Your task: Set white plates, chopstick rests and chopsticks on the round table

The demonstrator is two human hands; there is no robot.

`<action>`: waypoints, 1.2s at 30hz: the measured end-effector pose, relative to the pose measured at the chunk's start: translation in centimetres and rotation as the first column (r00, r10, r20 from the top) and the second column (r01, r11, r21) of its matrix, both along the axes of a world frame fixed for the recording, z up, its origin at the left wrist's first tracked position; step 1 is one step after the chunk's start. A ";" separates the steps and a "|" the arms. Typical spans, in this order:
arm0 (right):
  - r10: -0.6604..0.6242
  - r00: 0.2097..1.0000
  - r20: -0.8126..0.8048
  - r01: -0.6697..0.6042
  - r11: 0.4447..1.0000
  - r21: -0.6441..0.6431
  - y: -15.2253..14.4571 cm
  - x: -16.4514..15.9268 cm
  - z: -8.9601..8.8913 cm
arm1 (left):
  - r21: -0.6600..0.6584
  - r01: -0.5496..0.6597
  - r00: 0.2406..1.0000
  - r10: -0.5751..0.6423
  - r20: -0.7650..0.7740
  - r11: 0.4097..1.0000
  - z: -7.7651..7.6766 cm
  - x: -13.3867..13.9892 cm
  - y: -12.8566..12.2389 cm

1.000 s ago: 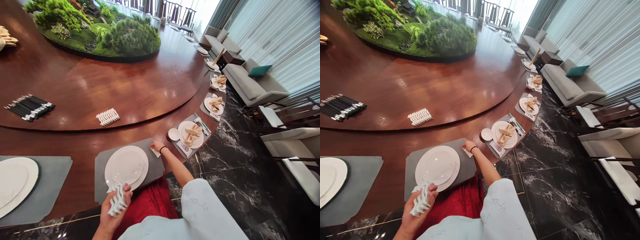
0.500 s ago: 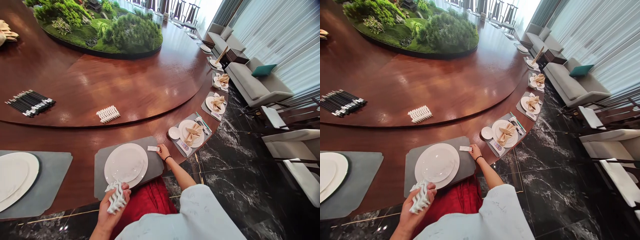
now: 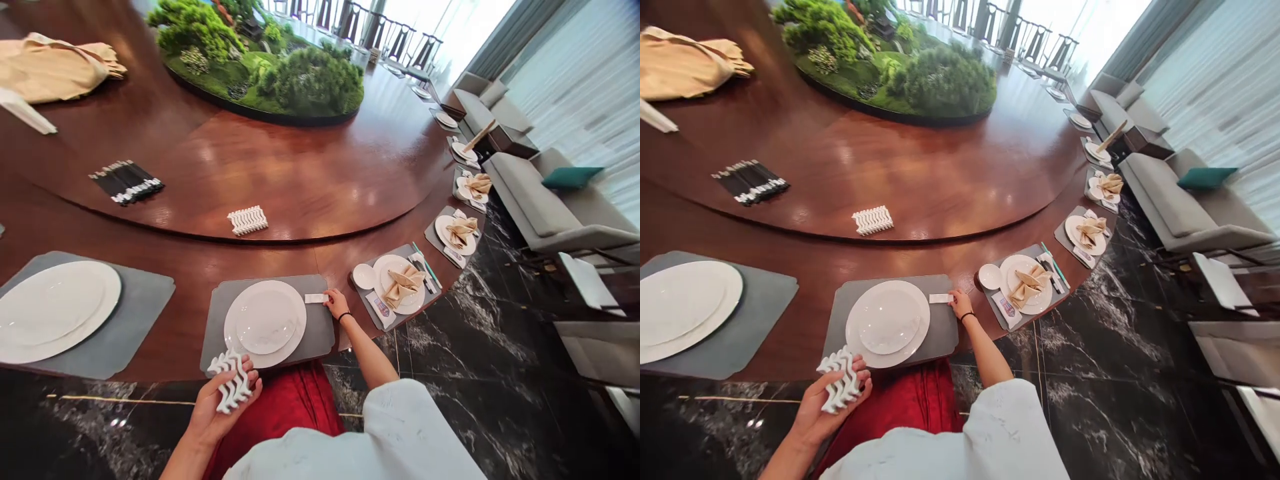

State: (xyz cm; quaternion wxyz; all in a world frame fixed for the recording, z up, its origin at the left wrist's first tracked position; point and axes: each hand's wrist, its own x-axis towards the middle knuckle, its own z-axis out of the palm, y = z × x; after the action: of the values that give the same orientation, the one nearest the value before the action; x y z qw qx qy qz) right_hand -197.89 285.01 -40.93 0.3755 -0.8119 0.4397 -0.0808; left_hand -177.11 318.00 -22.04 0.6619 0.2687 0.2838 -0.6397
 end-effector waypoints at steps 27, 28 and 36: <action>0.675 0.507 0.536 -0.852 0.488 0.191 33.5 32.1 20.9 | -0.094 -0.126 0.989 0.133 0.063 0.988 1.0 15.3 23.8; 0.622 0.586 0.520 -0.807 0.504 0.307 33.7 32.7 19.9 | -0.075 -0.141 0.986 0.146 0.075 0.987 0.7 15.8 24.8; 0.353 0.913 0.207 -0.408 0.756 0.512 30.2 39.7 10.2 | 0.048 -0.346 0.934 0.340 0.106 0.937 -0.6 19.6 29.6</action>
State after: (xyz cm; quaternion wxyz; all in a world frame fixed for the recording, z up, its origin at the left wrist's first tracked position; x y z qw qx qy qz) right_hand -158.19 315.20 -30.70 0.6201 -0.7383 0.2510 0.0864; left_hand -157.54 347.61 -22.65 0.7671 0.2672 0.3149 -0.4909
